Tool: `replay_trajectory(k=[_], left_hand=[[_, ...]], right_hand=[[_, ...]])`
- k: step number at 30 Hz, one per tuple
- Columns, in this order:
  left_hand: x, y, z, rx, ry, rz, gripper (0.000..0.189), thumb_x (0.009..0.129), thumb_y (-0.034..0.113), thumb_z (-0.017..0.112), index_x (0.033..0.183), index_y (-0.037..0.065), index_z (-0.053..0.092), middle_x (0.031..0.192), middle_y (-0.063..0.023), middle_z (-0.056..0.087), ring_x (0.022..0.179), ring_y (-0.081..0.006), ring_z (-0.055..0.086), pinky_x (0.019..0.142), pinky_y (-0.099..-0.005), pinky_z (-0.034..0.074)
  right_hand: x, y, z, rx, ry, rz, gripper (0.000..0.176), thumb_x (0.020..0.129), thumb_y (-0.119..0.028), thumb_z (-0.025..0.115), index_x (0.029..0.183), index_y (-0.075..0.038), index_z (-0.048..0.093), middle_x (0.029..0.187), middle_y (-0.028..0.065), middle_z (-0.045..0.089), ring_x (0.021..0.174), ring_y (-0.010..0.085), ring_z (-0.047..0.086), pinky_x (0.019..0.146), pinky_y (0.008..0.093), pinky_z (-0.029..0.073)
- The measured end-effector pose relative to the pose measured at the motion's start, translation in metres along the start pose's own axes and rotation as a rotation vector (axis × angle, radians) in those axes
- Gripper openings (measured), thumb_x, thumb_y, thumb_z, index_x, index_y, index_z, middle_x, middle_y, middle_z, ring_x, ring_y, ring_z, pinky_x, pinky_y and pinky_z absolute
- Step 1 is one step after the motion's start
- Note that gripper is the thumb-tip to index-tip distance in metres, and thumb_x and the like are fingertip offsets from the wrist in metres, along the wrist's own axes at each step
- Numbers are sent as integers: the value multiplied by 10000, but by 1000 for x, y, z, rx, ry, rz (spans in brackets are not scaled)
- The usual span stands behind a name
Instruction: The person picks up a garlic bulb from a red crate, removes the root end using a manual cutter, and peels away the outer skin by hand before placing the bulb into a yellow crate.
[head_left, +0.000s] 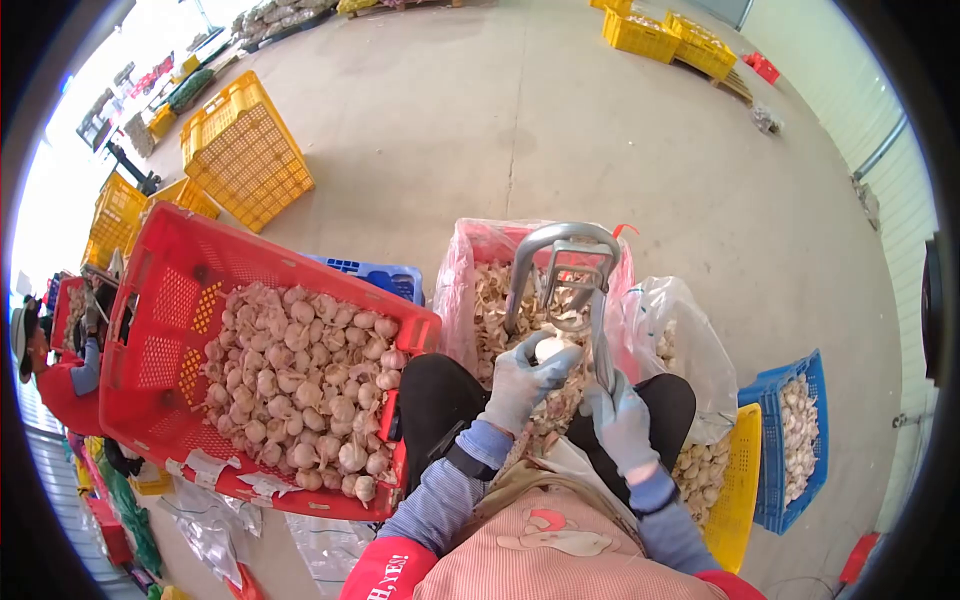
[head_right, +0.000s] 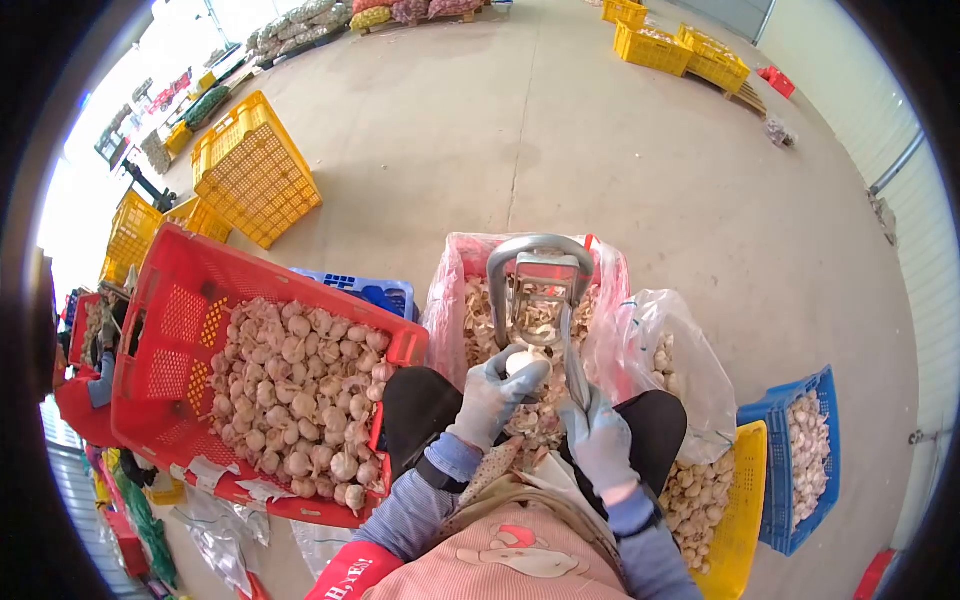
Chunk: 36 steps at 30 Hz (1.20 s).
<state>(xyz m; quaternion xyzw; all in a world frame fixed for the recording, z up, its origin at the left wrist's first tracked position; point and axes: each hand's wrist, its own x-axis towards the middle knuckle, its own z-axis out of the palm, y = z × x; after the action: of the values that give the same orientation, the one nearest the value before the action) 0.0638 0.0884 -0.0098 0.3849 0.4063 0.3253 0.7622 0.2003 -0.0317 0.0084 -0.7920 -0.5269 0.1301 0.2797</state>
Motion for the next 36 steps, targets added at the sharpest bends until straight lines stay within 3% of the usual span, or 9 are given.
replay_trajectory(k=[4, 9, 13, 18, 24, 27, 30, 31, 36], left_hand=[[-7, 13, -3, 31, -30, -33, 691, 792, 256, 823, 1350, -23, 526, 1069, -87, 663, 834, -106, 653, 670, -241, 557], [-37, 8, -25, 30, -155, 283, 764, 807, 172, 808, 1439, -16, 421, 1237, -73, 613, 1074, -120, 604, 925, -265, 492], [-59, -11, -37, 201, -264, 217, 794, 810, 105, 791, 1471, -15, 370, 1383, -73, 528, 1153, -114, 554, 973, -280, 470], [-69, -14, -35, 739, -203, 454, 767, 846, 154, 777, 1474, -6, 368, 1335, -64, 541, 1113, -104, 558, 916, -267, 490], [-86, -1, -28, 189, -327, 4, 738, 851, 133, 744, 1471, 13, 363, 1301, -79, 555, 1027, -116, 605, 873, -271, 512], [-81, -20, -29, 78, -247, 14, 628, 860, 111, 708, 1419, 39, 432, 1226, -86, 594, 998, -149, 633, 848, -292, 533], [-74, -27, -36, -243, -102, -198, 545, 865, 99, 669, 1374, 69, 473, 1159, -100, 622, 981, -202, 645, 840, -344, 550], [-76, -27, -38, -352, -161, -172, 533, 871, 122, 656, 1371, 84, 476, 1143, -98, 624, 966, -213, 642, 838, -362, 546], [-77, -12, -44, -677, -344, -11, 557, 878, 208, 630, 1402, 161, 448, 1172, -75, 594, 960, -237, 604, 888, -407, 496]], right_hand=[[22, 7, 14, -143, -111, 105, 437, 951, -367, 574, 1195, -4, 587, 1020, 230, 667, 919, 404, 649, 754, 451, 526], [-13, -38, -34, 195, 237, -186, 430, 934, -123, 630, 1324, 33, 537, 1111, 175, 686, 946, 259, 683, 838, 324, 531], [-25, -58, -7, 1159, -14, 362, 337, 960, -137, 617, 1250, 35, 613, 1099, 67, 682, 933, 108, 630, 803, 272, 529], [-27, -48, 9, 1138, -19, 454, 244, 958, -92, 593, 1155, 30, 668, 935, 14, 694, 811, 52, 608, 710, 202, 507], [-33, -28, 27, 1022, 125, 392, 166, 909, -7, 575, 1020, 34, 691, 809, 37, 695, 681, 74, 601, 616, 234, 475], [-39, -15, 39, 626, 176, 130, 155, 900, -87, 618, 1002, 3, 693, 820, 94, 709, 690, 191, 664, 627, 325, 508], [-39, -6, 43, 81, -60, -28, 198, 900, -230, 627, 988, -66, 696, 855, 138, 703, 775, 317, 682, 683, 418, 525], [-42, 6, 50, -49, -295, 23, 238, 909, -335, 593, 998, -138, 692, 892, 139, 703, 842, 338, 680, 722, 458, 528], [-55, -24, 9, -9, -202, -120, 310, 870, -259, 644, 1142, -110, 644, 1079, 151, 679, 905, 326, 687, 818, 432, 531]])
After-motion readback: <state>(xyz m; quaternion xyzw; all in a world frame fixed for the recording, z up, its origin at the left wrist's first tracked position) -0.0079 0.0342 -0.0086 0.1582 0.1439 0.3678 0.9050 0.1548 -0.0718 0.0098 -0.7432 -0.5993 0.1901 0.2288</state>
